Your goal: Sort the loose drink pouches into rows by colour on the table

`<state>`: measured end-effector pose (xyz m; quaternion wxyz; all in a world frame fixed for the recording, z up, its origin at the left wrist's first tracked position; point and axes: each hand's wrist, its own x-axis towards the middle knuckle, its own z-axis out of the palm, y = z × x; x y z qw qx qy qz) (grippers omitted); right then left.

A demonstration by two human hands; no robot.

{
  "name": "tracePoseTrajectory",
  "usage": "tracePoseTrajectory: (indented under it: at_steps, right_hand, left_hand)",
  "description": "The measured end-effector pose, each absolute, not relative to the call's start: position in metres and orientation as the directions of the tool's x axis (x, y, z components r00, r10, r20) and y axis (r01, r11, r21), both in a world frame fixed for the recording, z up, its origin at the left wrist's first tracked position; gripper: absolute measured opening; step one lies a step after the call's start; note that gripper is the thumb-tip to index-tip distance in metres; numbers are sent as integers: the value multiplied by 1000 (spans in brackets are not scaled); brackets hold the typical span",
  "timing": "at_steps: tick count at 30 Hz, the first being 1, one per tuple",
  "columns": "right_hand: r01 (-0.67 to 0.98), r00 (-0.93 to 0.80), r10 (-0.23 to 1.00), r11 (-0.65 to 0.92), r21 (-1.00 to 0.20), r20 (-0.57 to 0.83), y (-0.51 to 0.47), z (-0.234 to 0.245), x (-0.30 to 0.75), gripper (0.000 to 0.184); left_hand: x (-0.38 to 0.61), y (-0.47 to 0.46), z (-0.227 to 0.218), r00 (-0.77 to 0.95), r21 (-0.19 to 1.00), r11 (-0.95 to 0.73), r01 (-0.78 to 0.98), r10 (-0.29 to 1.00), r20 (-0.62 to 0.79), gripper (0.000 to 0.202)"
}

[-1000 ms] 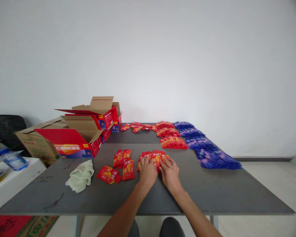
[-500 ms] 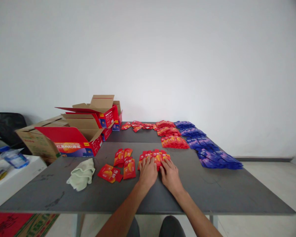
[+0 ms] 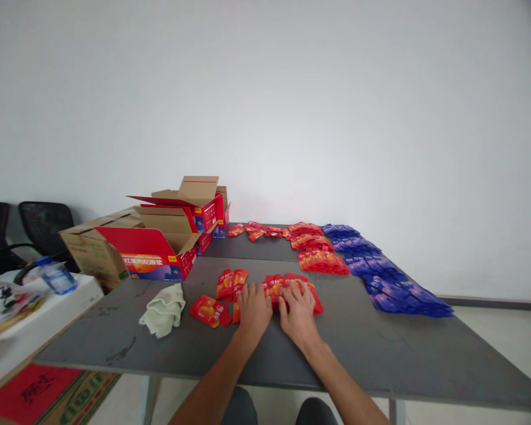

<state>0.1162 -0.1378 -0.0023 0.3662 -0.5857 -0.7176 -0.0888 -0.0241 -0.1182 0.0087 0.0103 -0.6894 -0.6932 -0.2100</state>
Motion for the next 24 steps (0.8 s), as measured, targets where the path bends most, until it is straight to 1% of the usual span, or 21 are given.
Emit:
tracePoseTrajectory:
  at_steps: [2,4,7,11,14,16,19,22,24]
  right_hand:
    - [892,-65,779,325,-313,624,-139,0,103,32]
    - [880,-83,779,350,-321,622,-141,0,91,33]
    - [863,-115,778,386,-326,618,-146,-2,78,33]
    - [843,-142,778,419,-337,612,-149,-4,68,32]
    - [808,-142,771,453,-378,621,-149,-3,64,31]
    - [758,-136,782,478,-444,608,-147,0,60,30]
    - [628,-115,841,474,-617,529,-145,8,55,32]
    - [453,-91,894,430,-781,439,-142,17,52,34]
    - [356,-66,913,399,-845,404,-139,20,53,34]
  left_hand:
    - [-38,-120,9,-111,259,29,965,946,305,38]
    - [-49,-123,6,-158,249,85,965,944,290,41]
    - [-59,-126,2,-193,265,124,956,947,255,46]
    - [-64,-127,2,-216,352,125,928,949,232,50]
    - [-69,-126,4,-225,448,83,890,935,273,59]
    - [-71,-125,4,-212,510,9,860,916,341,66]
    - [-72,-124,6,-211,607,-102,788,882,422,72]
    - [-69,-125,10,-215,687,-167,707,875,434,69]
    - [-66,-128,13,-187,706,-221,673,872,451,67]
